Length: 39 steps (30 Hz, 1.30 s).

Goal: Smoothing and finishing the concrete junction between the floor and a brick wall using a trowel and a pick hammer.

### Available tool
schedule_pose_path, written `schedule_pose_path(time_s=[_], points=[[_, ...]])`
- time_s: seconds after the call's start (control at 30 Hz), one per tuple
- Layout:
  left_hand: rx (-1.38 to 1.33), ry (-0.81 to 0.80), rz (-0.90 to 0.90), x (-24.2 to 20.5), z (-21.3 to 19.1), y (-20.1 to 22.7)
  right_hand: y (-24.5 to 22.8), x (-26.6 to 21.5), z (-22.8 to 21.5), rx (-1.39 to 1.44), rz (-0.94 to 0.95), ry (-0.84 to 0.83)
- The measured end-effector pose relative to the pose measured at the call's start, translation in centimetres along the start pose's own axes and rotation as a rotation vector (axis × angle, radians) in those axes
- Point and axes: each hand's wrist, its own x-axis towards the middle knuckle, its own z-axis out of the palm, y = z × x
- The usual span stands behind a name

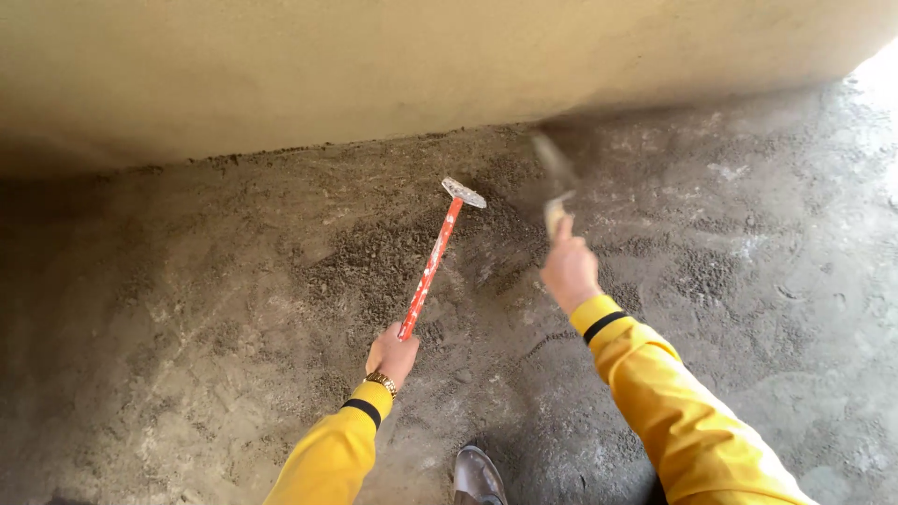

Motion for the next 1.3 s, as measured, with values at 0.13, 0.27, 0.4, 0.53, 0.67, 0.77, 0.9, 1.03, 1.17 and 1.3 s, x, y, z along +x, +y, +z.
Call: schedule_pose_path(time_s=[0.13, 0.27, 0.4, 0.53, 0.67, 0.77, 0.9, 1.03, 1.17, 1.3], points=[[-0.031, 0.014, -0.022, 0.6, -0.9, -0.8, -1.1, -1.1, 0.4, 0.053, -0.261, -0.112], [-0.018, 0.001, -0.023, 0.5, -2.1, -1.2, 1.1, 0.0, 1.1, 0.306, -0.103, -0.013], [-0.019, -0.003, -0.04, 0.8, -2.8, -2.1, 3.0, 2.8, 3.8, 0.426, -0.013, 0.018], [-0.057, 0.005, -0.044, 3.6, -0.5, -4.5, 0.4, 0.3, 5.4, 0.37, -0.134, -0.056], [0.015, -0.009, -0.077, 2.6, -1.3, -3.4, -1.2, -2.5, 2.8, 0.372, -0.321, -0.152], [0.01, -0.004, -0.078, 3.4, -0.1, -3.7, 0.4, -2.4, -0.7, 0.689, -0.089, -0.036], [-0.105, 0.022, -0.059, 4.0, 2.2, -3.3, 8.9, -1.1, 0.6, 1.069, 0.199, 0.212], [-0.128, 0.039, -0.072, 2.8, 3.2, -0.6, 22.8, -0.6, 9.1, 1.413, 0.552, 0.423], [-0.279, -0.025, -0.035, 0.9, 2.2, 2.6, 27.7, -6.1, 8.9, 1.473, 0.678, 0.224], [-0.095, 0.023, 0.037, 2.7, 5.9, 2.5, 27.2, -7.1, 12.7, 1.381, 0.582, 0.224]])
